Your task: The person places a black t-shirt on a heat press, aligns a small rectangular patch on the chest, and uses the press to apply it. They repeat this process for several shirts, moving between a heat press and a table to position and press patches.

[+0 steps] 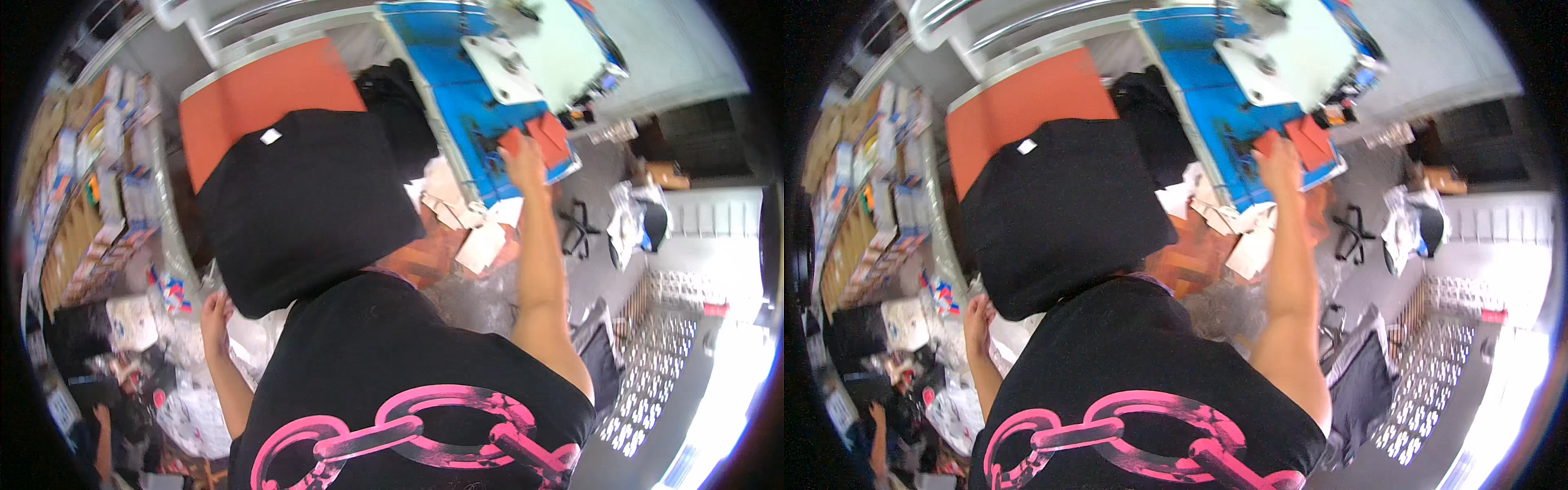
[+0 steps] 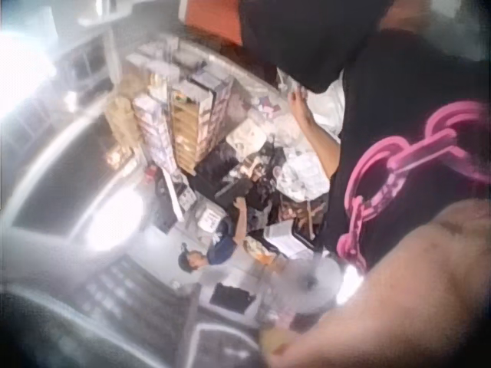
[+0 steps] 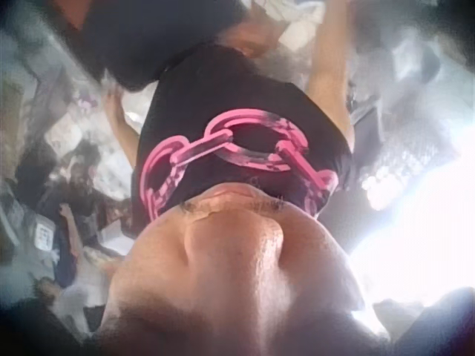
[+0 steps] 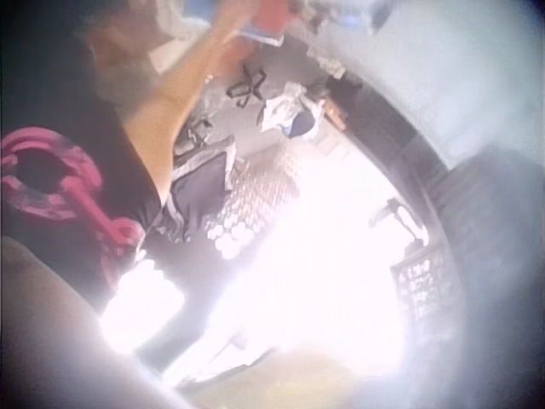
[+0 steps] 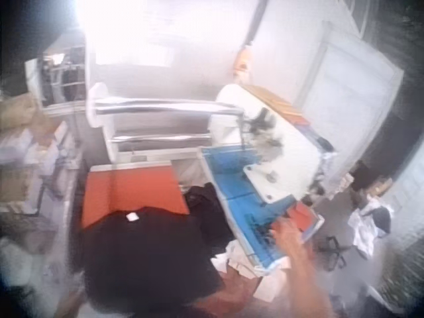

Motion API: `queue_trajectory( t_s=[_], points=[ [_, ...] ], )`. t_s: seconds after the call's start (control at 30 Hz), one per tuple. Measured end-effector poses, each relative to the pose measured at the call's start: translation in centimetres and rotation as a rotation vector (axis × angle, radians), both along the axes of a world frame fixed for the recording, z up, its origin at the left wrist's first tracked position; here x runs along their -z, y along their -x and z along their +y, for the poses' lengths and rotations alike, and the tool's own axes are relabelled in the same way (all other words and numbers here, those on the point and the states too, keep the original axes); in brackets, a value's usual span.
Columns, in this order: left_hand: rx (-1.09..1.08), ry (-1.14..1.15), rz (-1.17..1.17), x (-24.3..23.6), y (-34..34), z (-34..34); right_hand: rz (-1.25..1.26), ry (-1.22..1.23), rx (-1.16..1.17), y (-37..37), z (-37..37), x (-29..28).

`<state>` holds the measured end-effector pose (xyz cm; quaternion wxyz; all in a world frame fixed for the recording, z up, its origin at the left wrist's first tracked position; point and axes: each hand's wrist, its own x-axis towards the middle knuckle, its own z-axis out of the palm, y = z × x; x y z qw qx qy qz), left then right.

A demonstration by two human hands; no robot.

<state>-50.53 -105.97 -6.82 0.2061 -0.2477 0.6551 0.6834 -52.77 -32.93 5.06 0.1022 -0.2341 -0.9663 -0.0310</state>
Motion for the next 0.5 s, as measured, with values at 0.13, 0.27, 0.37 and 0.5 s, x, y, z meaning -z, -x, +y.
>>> queue_trajectory(
  t_s=[0.13,0.27,0.37,0.5],
  points=[
    [-0.032,0.288,0.159,-0.5,2.5,-1.3,-0.288,0.048,-0.014,-1.4,4.5,-1.1],
    [0.016,0.574,0.428,-6.3,5.8,2.8,0.105,-0.021,-0.077,2.3,-0.8,-3.6],
    [0.162,0.543,0.733,-11.4,8.9,10.2,0.138,0.426,-0.287,6.1,-12.7,-3.3],
    [0.494,0.484,0.975,-15.7,12.4,19.1,-0.203,1.251,-0.642,8.7,-28.4,-0.6]
  ],
)
